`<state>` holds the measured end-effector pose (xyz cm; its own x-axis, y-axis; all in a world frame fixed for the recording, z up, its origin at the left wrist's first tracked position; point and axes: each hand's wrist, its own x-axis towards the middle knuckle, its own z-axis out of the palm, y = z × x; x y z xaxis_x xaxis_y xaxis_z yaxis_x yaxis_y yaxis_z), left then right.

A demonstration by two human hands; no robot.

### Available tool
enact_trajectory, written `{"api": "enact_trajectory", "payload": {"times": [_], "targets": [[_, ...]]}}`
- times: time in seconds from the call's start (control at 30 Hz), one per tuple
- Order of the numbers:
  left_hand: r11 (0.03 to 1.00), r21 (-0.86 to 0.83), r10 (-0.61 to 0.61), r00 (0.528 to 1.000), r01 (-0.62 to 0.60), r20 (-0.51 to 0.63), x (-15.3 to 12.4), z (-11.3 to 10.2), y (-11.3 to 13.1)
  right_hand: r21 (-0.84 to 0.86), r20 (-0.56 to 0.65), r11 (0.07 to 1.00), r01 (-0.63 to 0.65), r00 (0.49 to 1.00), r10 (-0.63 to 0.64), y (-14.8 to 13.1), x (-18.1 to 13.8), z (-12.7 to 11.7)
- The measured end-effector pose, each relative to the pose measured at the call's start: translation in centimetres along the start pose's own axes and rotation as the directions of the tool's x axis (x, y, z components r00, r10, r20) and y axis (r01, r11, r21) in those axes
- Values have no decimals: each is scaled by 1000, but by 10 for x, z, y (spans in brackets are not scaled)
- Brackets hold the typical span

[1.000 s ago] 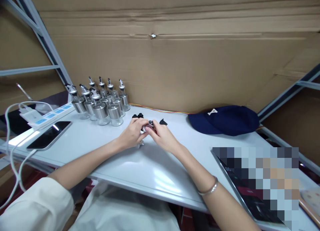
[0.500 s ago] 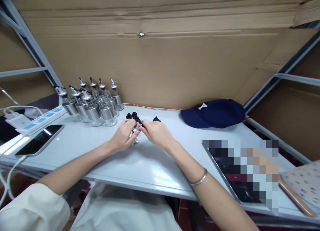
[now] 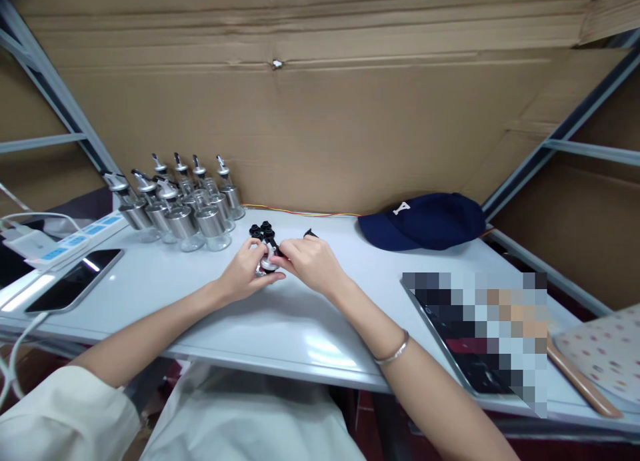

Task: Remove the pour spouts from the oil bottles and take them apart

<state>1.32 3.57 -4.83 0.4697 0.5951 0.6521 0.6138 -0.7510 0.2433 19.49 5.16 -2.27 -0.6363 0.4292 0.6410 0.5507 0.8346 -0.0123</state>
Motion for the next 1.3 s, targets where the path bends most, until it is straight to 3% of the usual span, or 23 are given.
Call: {"api": "enact_trajectory", "payload": {"times": [0.57,0.73,0.9,1.17,1.3], "targets": [[979,-77,183,982,-186,-52,2,-5,2,-31,-108,998,56,992,-59,3,-4,1],[961,-117,241,967,-250,-82,0,-1,7,-57,-187,984,170,966,-178,2,-4,-1],[971,-89,214,974,-220,-73,-6,9,14,-128,-239,960,248,932,-272,-1,-3,2],[980,-108,167,986,-166,-2,-10,16,14,-143,-287,969,204,928,-237,-3,-2,6],[972,-141,194,981,-190,12,-11,17,11,-120,-313,963,239,912,-266,-6,-2,7]]}}
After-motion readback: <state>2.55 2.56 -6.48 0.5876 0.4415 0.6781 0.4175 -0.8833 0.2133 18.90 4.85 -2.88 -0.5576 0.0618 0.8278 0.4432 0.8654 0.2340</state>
